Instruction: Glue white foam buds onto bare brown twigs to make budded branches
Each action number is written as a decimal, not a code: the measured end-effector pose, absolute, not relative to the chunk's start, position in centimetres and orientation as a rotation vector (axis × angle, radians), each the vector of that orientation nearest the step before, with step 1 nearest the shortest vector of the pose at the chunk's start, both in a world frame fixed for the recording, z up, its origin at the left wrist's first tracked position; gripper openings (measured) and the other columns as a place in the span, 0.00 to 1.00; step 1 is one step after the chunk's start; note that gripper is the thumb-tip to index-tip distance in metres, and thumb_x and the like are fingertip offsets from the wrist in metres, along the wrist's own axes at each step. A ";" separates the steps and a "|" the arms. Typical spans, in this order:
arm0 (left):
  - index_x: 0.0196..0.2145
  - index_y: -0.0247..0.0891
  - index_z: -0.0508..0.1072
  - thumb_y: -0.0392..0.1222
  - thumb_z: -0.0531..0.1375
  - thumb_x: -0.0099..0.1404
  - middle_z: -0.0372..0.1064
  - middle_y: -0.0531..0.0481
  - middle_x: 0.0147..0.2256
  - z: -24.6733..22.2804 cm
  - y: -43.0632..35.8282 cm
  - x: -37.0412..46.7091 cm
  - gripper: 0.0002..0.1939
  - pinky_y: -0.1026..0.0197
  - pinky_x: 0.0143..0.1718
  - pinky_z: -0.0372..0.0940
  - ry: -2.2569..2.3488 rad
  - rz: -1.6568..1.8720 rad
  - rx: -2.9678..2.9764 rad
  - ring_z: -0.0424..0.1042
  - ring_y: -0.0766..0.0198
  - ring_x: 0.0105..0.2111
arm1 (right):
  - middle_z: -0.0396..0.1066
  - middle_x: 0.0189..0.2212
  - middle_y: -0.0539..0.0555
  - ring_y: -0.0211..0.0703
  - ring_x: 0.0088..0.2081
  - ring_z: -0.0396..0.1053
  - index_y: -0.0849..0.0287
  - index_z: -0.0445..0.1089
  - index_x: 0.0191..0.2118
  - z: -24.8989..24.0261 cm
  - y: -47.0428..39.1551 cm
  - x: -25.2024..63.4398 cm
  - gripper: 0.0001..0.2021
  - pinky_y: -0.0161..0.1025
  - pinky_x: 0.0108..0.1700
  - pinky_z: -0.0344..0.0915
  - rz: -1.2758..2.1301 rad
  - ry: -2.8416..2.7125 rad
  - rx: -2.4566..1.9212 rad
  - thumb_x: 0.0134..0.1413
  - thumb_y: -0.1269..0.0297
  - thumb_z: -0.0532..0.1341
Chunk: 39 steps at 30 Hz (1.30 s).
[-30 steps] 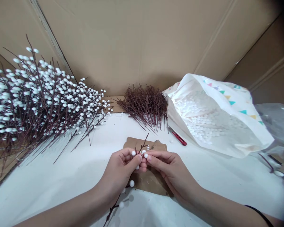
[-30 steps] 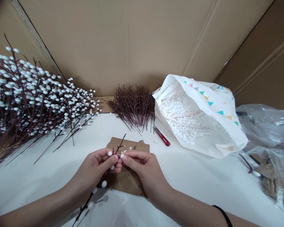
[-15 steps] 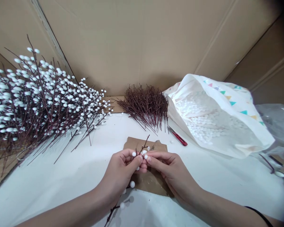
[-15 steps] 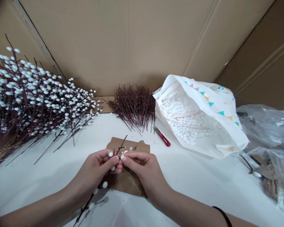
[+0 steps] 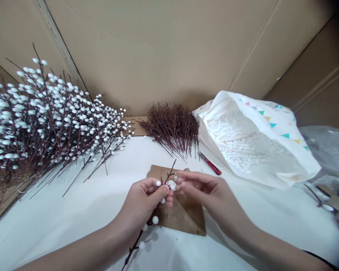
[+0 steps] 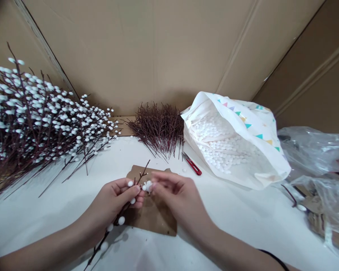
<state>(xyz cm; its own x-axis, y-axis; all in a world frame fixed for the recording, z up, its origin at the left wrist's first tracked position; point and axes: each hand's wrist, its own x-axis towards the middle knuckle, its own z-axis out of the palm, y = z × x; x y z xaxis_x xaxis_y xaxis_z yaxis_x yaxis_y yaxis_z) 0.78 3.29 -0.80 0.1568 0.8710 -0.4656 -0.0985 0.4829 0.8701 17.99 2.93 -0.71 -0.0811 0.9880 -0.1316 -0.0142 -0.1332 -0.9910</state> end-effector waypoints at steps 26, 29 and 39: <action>0.25 0.36 0.69 0.36 0.61 0.55 0.73 0.53 0.25 -0.3 3.1 0.4 0.04 0.70 0.28 0.65 1.175 0.780 0.663 0.69 0.73 0.22 | 0.70 0.26 0.54 0.43 0.29 0.68 0.56 0.64 0.32 0.6 7.7 26.6 0.04 0.40 0.32 0.61 0.027 -1.832 -1.827 0.54 0.62 0.58; 0.24 0.36 0.68 0.38 0.62 0.55 0.71 0.55 0.23 -0.3 3.1 0.6 0.06 0.71 0.24 0.63 1.193 0.792 0.709 0.68 0.73 0.21 | 0.71 0.28 0.52 0.40 0.30 0.69 0.56 0.68 0.34 0.1 5.7 22.9 0.10 0.36 0.32 0.65 0.702 -1.638 -1.352 0.54 0.56 0.61; 0.20 0.37 0.68 0.40 0.64 0.53 0.68 0.55 0.18 -0.7 2.8 1.0 0.09 0.69 0.22 0.58 1.177 0.758 0.789 0.65 0.71 0.19 | 0.73 0.32 0.51 0.38 0.33 0.69 0.57 0.71 0.34 -1.9 2.4 17.0 0.09 0.36 0.37 0.67 1.414 -1.283 -1.188 0.53 0.57 0.64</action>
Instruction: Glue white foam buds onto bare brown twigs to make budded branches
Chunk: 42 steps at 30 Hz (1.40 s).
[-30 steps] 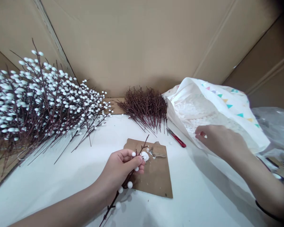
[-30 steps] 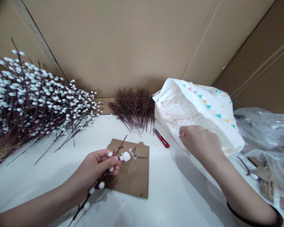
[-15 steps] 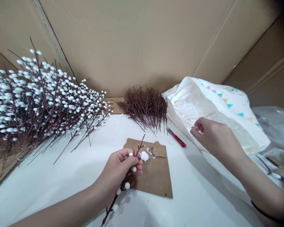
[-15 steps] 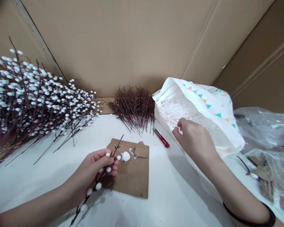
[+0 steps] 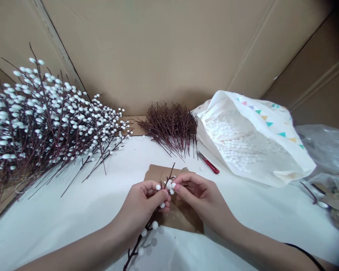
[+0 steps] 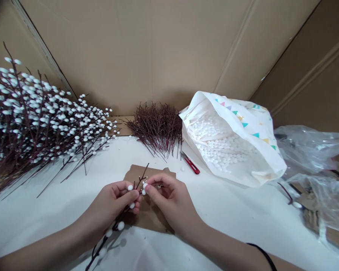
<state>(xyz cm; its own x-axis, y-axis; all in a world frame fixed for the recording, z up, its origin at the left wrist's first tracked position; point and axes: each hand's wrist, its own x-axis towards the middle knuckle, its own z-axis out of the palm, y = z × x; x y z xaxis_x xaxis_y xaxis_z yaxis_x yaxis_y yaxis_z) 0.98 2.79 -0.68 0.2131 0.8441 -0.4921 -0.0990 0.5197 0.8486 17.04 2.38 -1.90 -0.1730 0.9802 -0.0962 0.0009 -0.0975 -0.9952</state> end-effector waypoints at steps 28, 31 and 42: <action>0.22 0.38 0.64 0.35 0.58 0.57 0.67 0.56 0.18 -2.4 2.7 0.6 0.08 0.67 0.23 0.61 1.175 0.757 1.028 0.67 0.69 0.18 | 0.72 0.26 0.49 0.38 0.29 0.72 0.58 0.69 0.32 -3.3 2.3 16.4 0.08 0.36 0.35 0.68 1.551 -1.275 -1.084 0.54 0.59 0.63; 0.22 0.38 0.65 0.34 0.58 0.57 0.67 0.56 0.18 -2.3 2.7 0.6 0.08 0.67 0.23 0.60 1.191 0.743 1.056 0.67 0.69 0.18 | 0.72 0.28 0.50 0.39 0.30 0.72 0.58 0.70 0.31 -3.7 2.2 16.4 0.08 0.37 0.35 0.68 1.496 -1.304 -1.121 0.53 0.59 0.63; 0.22 0.38 0.64 0.37 0.59 0.57 0.67 0.56 0.16 -2.4 2.6 0.5 0.09 0.68 0.22 0.58 1.213 0.717 1.078 0.66 0.69 0.18 | 0.72 0.26 0.49 0.37 0.28 0.72 0.59 0.71 0.30 -3.8 2.1 16.4 0.06 0.33 0.32 0.67 1.469 -1.357 -1.134 0.54 0.63 0.62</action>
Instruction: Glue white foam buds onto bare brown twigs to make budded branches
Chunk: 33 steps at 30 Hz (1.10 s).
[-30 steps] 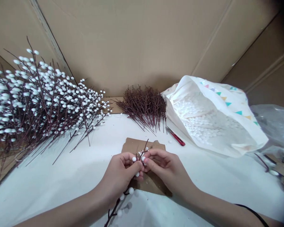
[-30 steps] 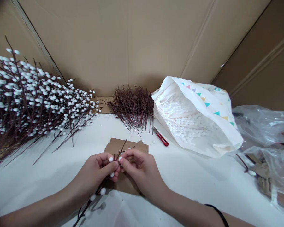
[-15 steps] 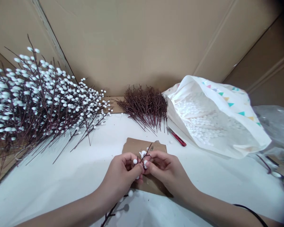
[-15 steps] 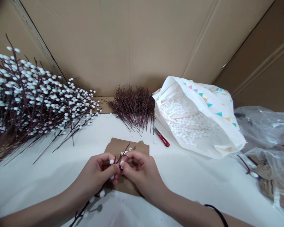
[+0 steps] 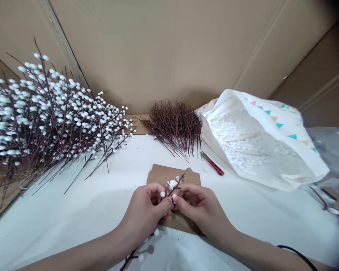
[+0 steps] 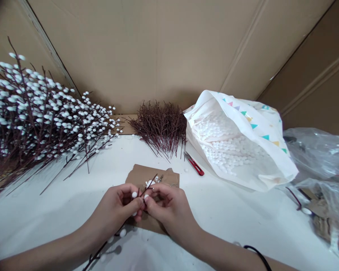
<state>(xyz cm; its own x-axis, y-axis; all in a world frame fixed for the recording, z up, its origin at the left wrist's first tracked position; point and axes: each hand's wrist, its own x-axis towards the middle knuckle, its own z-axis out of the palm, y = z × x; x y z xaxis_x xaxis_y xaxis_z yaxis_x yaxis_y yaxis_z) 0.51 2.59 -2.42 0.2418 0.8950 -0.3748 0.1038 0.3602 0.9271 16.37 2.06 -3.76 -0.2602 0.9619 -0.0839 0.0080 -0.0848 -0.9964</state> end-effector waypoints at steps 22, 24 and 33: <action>0.24 0.37 0.66 0.36 0.61 0.56 0.68 0.56 0.20 -2.0 3.2 0.5 0.07 0.70 0.25 0.61 1.161 0.794 0.923 0.67 0.72 0.20 | 0.78 0.34 0.55 0.45 0.36 0.76 0.57 0.74 0.37 -1.5 3.3 18.3 0.13 0.40 0.39 0.73 1.271 -1.320 -1.206 0.48 0.55 0.66; 0.24 0.36 0.67 0.35 0.61 0.56 0.69 0.55 0.21 -1.6 3.2 0.4 0.06 0.70 0.25 0.62 1.144 0.791 0.873 0.68 0.72 0.21 | 0.78 0.37 0.55 0.47 0.36 0.76 0.56 0.74 0.37 -0.6 4.6 21.0 0.13 0.41 0.39 0.72 0.882 -1.491 -1.345 0.50 0.53 0.64; 0.28 0.39 0.64 0.45 0.56 0.63 0.70 0.55 0.22 -0.9 3.3 0.1 0.09 0.67 0.22 0.65 1.108 0.780 0.721 0.67 0.70 0.18 | 0.75 0.33 0.58 0.56 0.34 0.72 0.54 0.73 0.30 0.0 9.4 31.7 0.08 0.39 0.24 0.55 -0.190 -2.040 -2.441 0.54 0.65 0.57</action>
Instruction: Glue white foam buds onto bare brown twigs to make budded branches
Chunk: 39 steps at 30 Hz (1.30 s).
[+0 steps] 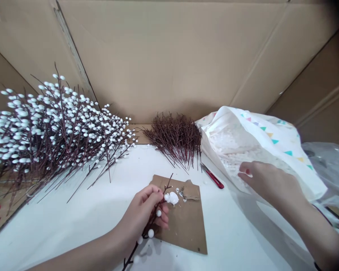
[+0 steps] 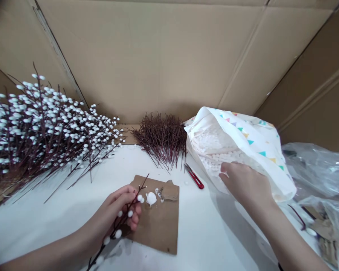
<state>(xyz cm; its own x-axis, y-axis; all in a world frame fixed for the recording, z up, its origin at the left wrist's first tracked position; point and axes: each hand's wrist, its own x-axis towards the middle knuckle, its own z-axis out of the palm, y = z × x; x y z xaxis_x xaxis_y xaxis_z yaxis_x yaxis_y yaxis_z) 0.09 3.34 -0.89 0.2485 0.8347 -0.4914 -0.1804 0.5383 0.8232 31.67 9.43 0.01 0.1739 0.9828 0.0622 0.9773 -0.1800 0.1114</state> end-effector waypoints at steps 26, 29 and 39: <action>0.31 0.38 0.68 0.54 0.58 0.62 0.60 0.62 0.16 -1.6 3.6 0.2 0.15 0.73 0.15 0.54 1.144 0.662 1.011 0.65 0.73 0.12 | 0.72 0.29 0.51 0.38 0.30 0.69 0.57 0.72 0.33 -2.1 3.3 19.1 0.09 0.33 0.32 0.67 -2.159 2.655 2.280 0.54 0.56 0.63; 0.29 0.38 0.69 0.50 0.59 0.62 0.60 0.62 0.15 -1.7 3.6 0.2 0.13 0.73 0.14 0.51 1.179 0.679 1.071 0.64 0.73 0.12 | 0.70 0.26 0.48 0.35 0.29 0.67 0.56 0.71 0.33 -2.9 2.7 17.9 0.09 0.31 0.32 0.65 -2.371 2.553 2.296 0.57 0.56 0.61; 0.25 0.37 0.68 0.47 0.61 0.58 0.61 0.60 0.11 -2.2 3.7 0.3 0.11 0.72 0.13 0.51 1.279 0.684 1.088 0.60 0.72 0.09 | 0.75 0.31 0.53 0.40 0.32 0.73 0.56 0.72 0.37 -4.6 2.5 17.2 0.08 0.35 0.35 0.70 -2.551 2.500 2.084 0.53 0.59 0.64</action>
